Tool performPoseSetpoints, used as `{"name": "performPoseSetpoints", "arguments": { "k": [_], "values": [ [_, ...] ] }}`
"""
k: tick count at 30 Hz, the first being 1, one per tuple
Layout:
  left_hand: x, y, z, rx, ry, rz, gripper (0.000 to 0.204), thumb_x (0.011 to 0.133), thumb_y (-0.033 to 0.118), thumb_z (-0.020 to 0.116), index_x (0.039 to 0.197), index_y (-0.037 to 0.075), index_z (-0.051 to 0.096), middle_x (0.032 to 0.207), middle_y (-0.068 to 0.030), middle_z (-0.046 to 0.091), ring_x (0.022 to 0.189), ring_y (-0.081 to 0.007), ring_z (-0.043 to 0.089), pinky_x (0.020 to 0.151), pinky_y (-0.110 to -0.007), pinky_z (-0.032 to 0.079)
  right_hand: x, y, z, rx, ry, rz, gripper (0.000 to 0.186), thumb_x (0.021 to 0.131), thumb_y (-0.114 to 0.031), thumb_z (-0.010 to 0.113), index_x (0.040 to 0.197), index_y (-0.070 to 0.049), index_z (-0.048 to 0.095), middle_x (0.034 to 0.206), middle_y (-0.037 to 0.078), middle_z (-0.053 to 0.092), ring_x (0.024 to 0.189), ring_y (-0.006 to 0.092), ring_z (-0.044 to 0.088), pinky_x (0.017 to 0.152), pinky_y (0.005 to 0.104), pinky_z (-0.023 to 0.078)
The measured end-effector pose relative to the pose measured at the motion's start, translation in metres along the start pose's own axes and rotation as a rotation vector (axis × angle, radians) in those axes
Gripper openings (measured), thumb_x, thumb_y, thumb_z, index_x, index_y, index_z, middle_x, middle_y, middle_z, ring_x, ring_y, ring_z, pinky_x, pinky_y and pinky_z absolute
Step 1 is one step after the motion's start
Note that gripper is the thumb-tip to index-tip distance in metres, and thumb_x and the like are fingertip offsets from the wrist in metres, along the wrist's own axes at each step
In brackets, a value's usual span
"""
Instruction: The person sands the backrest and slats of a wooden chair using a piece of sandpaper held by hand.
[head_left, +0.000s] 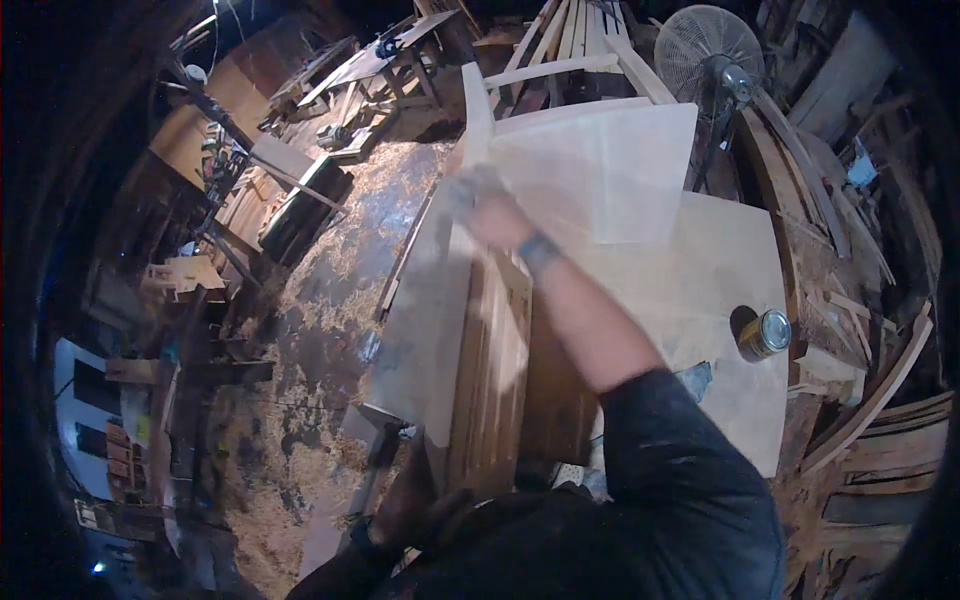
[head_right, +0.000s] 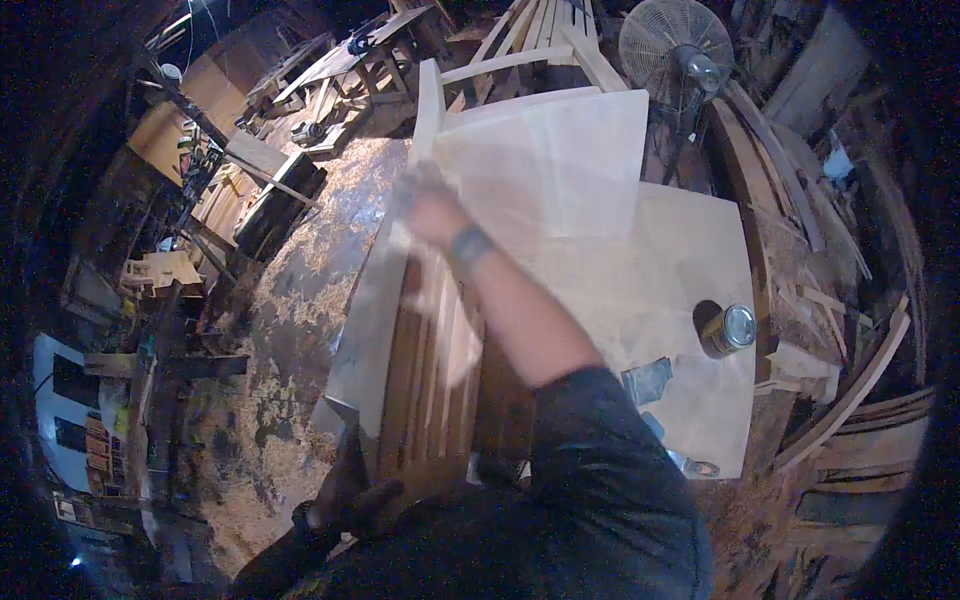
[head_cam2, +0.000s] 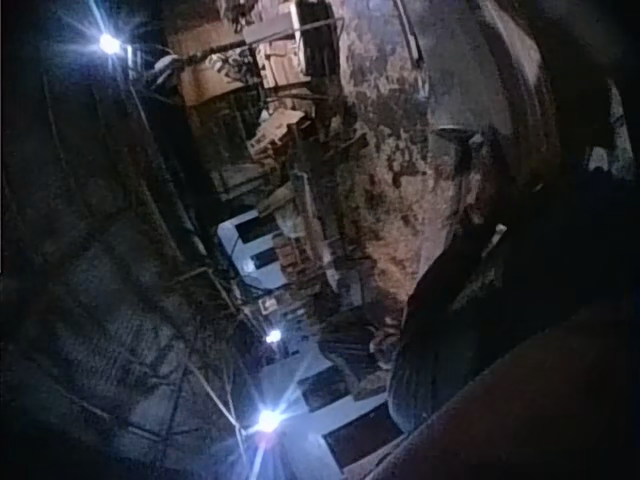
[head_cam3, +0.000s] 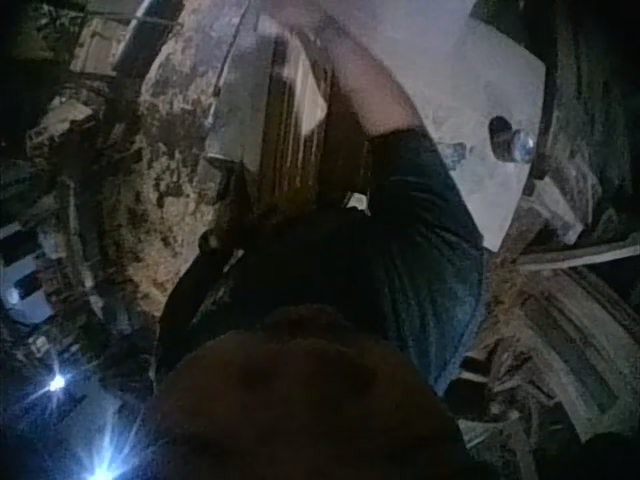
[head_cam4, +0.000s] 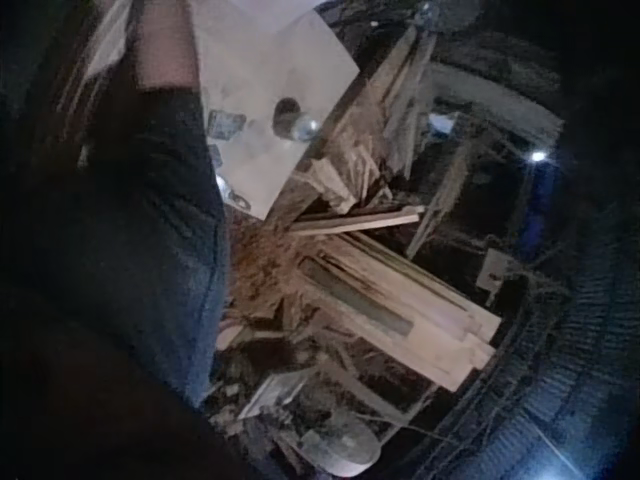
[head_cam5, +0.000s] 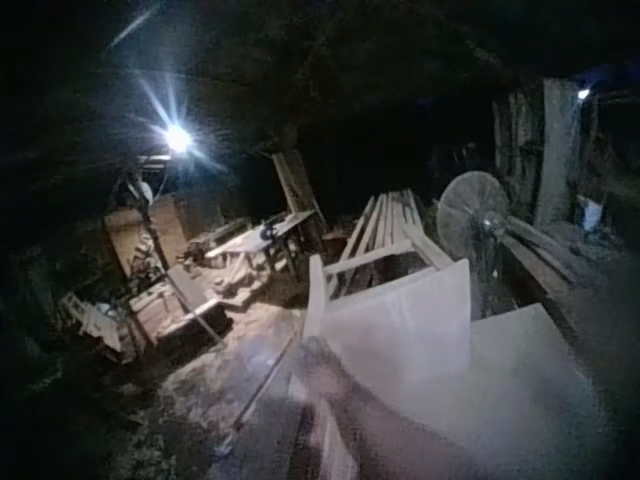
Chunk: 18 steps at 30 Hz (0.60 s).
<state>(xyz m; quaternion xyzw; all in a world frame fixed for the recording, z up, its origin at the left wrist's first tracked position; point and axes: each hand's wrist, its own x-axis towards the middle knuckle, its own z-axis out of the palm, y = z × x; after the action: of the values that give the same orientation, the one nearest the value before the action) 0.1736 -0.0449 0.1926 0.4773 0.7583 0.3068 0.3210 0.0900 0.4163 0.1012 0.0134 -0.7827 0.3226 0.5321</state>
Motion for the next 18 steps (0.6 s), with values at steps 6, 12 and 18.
{"name": "performPoseSetpoints", "arguments": {
  "k": [6, 12, 18],
  "values": [
    [-0.001, 0.003, 0.007, -0.225, 0.053, -0.147, 0.128, 0.094, 0.036, 0.09, 0.172, -0.015, 0.003, 0.18, -0.0335, 0.018, 0.171, -0.0379, 0.014, 0.138, -0.046, 0.015, 0.049, 0.031, -0.012, -0.235, -0.432, 0.287, 0.054, 0.113, -0.038, 0.053, 0.156, -0.006, 0.061, 0.164, 0.023, 0.056, 0.156, 0.0455, 0.044, 0.131, 0.0539, 0.036],
    [0.0, 0.001, 0.004, -0.311, 0.006, 0.013, 0.137, 0.086, 0.036, 0.097, 0.175, -0.007, 0.002, 0.181, -0.0292, 0.019, 0.17, -0.0365, 0.016, 0.138, -0.049, 0.017, -0.149, -0.261, -0.027, 0.018, -0.38, 0.248, 0.054, 0.109, -0.036, 0.064, 0.152, -0.003, 0.06, 0.163, 0.025, 0.053, 0.158, 0.0441, 0.041, 0.131, 0.0529, 0.033],
    [0.001, -0.009, 0.003, -0.379, -0.041, 0.136, 0.135, 0.091, 0.033, 0.093, 0.177, -0.003, -0.005, 0.181, -0.0212, 0.022, 0.169, -0.0317, 0.022, 0.137, -0.047, 0.019, -0.13, -0.214, -0.016, -0.069, -0.305, 0.237, 0.058, 0.112, -0.04, 0.061, 0.156, -0.002, 0.056, 0.17, 0.027, 0.045, 0.161, 0.0462, 0.036, 0.135, 0.0542, 0.025]
  ]
}}
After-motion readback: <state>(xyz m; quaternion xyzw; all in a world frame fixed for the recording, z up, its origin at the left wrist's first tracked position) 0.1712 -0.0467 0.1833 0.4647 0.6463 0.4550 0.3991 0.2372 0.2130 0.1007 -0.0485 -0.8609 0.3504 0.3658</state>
